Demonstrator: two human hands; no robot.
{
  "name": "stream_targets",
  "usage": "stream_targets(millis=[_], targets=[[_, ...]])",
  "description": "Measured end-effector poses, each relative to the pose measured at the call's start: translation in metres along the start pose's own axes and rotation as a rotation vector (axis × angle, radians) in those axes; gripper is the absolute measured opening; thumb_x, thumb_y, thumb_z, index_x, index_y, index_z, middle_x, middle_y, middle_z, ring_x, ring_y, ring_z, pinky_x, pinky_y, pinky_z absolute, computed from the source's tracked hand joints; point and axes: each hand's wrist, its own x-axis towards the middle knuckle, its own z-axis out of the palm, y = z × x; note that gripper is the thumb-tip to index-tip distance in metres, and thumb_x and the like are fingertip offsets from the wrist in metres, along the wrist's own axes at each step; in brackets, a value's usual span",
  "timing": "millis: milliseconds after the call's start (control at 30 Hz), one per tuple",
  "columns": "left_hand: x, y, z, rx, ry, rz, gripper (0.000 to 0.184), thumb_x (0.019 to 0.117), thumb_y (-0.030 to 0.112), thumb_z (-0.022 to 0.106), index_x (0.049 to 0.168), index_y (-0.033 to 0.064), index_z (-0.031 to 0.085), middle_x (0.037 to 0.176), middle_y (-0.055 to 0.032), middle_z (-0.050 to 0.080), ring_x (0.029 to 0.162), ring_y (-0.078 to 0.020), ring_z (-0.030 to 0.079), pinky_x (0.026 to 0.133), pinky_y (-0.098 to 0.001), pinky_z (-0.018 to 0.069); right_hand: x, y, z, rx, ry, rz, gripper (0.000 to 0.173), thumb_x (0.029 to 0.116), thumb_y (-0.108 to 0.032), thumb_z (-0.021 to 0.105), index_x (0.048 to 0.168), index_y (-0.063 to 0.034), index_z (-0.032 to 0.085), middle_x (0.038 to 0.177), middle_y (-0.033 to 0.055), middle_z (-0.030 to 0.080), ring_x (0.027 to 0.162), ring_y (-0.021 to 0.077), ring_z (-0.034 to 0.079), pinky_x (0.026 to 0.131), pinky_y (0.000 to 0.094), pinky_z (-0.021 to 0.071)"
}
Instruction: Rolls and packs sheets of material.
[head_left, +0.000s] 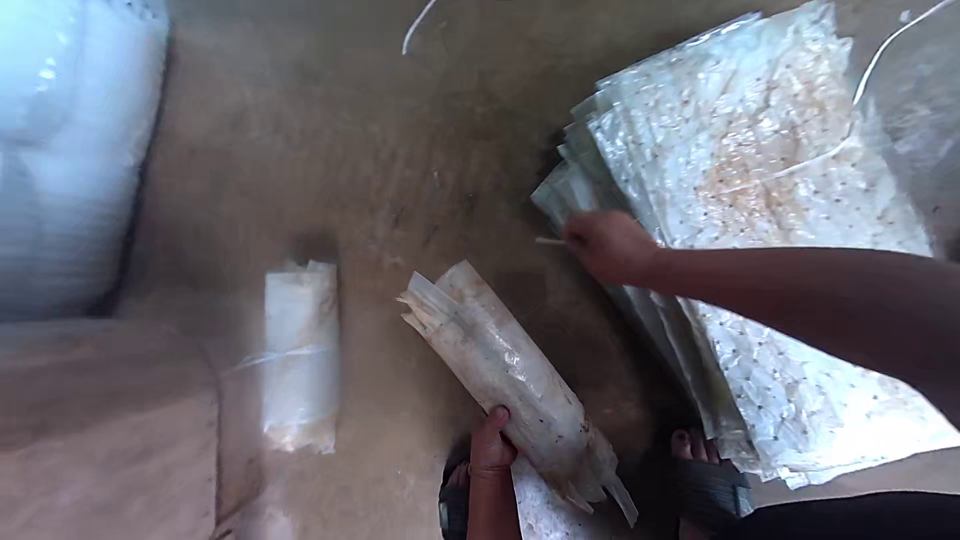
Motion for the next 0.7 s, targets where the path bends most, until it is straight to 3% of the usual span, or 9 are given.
stream_targets(millis=[67,133,233,333,433,533,567,633,700], targets=[[-0.010,0.022,-0.015,0.021,-0.104,0.177,0.052,0.0660,0.039,0.093,0.107,0.0186,0.068,0.092,0.0057,0.078,0.084,-0.0039,0.075,0.077,-0.0248,0.0631,0.015,-0.033,0.044,0.069,-0.133,0.007,0.023,0.1046,-0.009,0.052,0.118,0.0042,0.066,0.111,0.0259,0.068,0.106,0.0434,0.067,0.092,0.0621,0.0514],[-0.018,0.051,-0.027,0.028,-0.150,0.325,0.044,0.0682,0.031,0.090,0.107,0.0210,0.070,0.096,0.0071,0.078,0.088,-0.0025,0.074,0.079,-0.0234,0.0619,0.025,-0.064,0.090,0.153,-0.209,-0.010,0.023,0.1041,-0.007,0.052,0.119,0.0047,0.066,0.111,0.0265,0.068,0.106,0.0431,0.067,0.093,0.0608,0.0517],[-0.028,0.097,-0.040,-0.032,-0.390,0.478,0.033,0.0862,0.025,0.079,0.119,0.0242,0.074,0.111,0.0075,0.078,0.104,-0.0015,0.072,0.092,-0.0225,0.0583,0.032,-0.105,0.162,0.295,-0.226,-0.059,0.021,0.1031,-0.008,0.055,0.113,0.0042,0.068,0.104,0.0250,0.070,0.099,0.0399,0.069,0.088,0.0578,0.0548],[-0.038,0.112,-0.051,-0.158,-0.433,0.544,0.026,0.0972,0.029,0.067,0.120,0.0212,0.075,0.115,0.0043,0.078,0.109,-0.0037,0.071,0.096,-0.0236,0.0569,0.037,-0.145,0.188,0.436,-0.342,-0.118,0.036,0.1034,-0.010,0.058,0.137,0.0035,0.059,0.134,0.0271,0.061,0.124,0.0403,0.061,0.106,0.0548,0.0470],[-0.035,0.104,-0.073,-0.080,-0.405,0.587,0.028,0.0933,0.027,0.073,0.121,0.0235,0.074,0.114,0.0073,0.077,0.107,-0.0009,0.070,0.095,-0.0221,0.0566,0.046,-0.152,0.179,0.438,-0.334,-0.149,0.046,0.1034,-0.012,0.060,0.148,-0.0033,0.051,0.147,0.0244,0.053,0.130,0.0396,0.057,0.108,0.0553,0.0459],[-0.024,0.086,-0.072,-0.058,-0.235,0.473,0.033,0.0799,0.029,0.083,0.111,0.0198,0.075,0.102,0.0035,0.079,0.094,-0.0049,0.074,0.085,-0.0253,0.0611,0.054,-0.120,0.131,0.384,-0.273,-0.126,0.035,0.1066,-0.014,0.053,0.139,-0.0015,0.059,0.133,0.0223,0.063,0.108,0.0344,0.068,0.094,0.0522,0.0545],[-0.019,0.079,-0.064,-0.059,-0.175,0.416,0.037,0.0758,0.031,0.086,0.108,0.0188,0.073,0.097,0.0024,0.079,0.090,-0.0063,0.075,0.082,-0.0266,0.0624,0.055,-0.104,0.111,0.306,-0.243,-0.121,0.033,0.1081,-0.017,0.051,0.136,-0.0010,0.060,0.127,0.0219,0.066,0.106,0.0339,0.069,0.094,0.0527,0.0545],[-0.008,0.066,-0.044,-0.072,-0.097,0.292,0.048,0.0680,0.037,0.092,0.105,0.0162,0.069,0.090,0.0010,0.078,0.083,-0.0079,0.075,0.077,-0.0283,0.0639,0.054,-0.067,0.073,0.071,-0.174,-0.182,0.031,0.1069,-0.014,0.053,0.132,0.0023,0.062,0.127,0.0251,0.066,0.114,0.0402,0.066,0.100,0.0588,0.0499],[0.001,0.053,-0.026,-0.091,-0.042,0.144,0.064,0.0602,0.043,0.096,0.106,0.0128,0.064,0.087,0.0002,0.077,0.079,-0.0089,0.075,0.074,-0.0290,0.0641,0.051,-0.026,0.039,-0.222,-0.113,-0.298,0.027,0.1006,-0.007,0.061,0.124,0.0045,0.066,0.127,0.0307,0.062,0.121,0.0529,0.057,0.100,0.0696,0.0436]])
